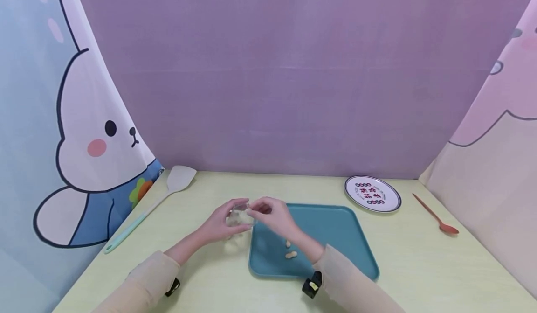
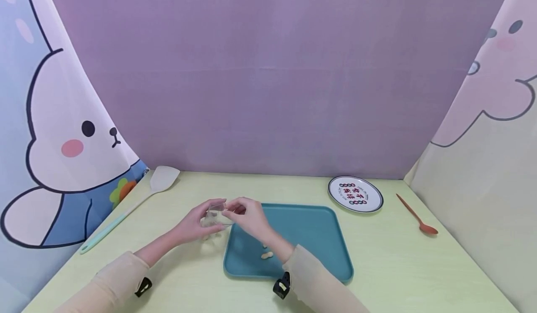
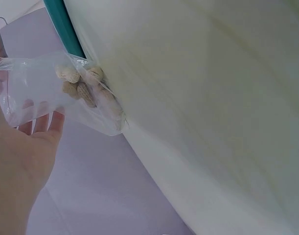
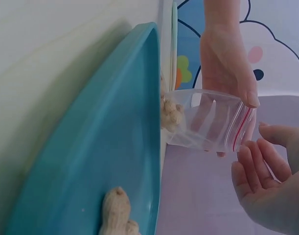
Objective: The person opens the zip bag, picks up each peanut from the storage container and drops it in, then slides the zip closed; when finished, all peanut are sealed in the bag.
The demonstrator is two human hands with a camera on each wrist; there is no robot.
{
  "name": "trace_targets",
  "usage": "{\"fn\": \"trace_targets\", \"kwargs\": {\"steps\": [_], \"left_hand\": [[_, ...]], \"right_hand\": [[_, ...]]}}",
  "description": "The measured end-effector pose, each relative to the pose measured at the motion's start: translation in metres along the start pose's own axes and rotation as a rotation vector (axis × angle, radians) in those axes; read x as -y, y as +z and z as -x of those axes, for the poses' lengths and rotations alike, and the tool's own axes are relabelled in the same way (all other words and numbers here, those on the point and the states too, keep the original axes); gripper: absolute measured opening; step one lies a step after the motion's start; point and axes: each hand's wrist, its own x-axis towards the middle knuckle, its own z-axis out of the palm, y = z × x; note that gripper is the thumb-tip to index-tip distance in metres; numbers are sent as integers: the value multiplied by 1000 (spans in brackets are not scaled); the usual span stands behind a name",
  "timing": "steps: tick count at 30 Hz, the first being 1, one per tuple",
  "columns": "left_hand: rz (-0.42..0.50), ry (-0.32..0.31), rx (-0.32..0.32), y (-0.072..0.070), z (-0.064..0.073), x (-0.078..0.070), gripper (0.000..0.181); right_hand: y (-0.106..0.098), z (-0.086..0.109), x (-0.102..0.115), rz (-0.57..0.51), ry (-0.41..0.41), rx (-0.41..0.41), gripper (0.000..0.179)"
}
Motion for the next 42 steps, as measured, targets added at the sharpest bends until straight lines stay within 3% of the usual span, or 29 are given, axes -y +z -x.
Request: {"fn": "trace_targets", "kwargs": {"steps": [7,13,17,24,31,42], "left_hand": [[24,5,7,1,0,1,66],[34,7,11,1,0,-1,68],[16,11,18,1,0,-1,68],[12,14,23,1,-1,0,69],[6,11,19,1,-1,0,68],[1,9,19,2,0,0,67]], "right_hand": [[-7,8,5,-27,1,19,21],[-23,21,27,-11,-4,26,19],[-32,30,28,11,5,23,18],[-43,40,14,49,26,31,17],[-50,41,-32,75,14,39,20],[-61,53,-43,111,33,216,24]]}}
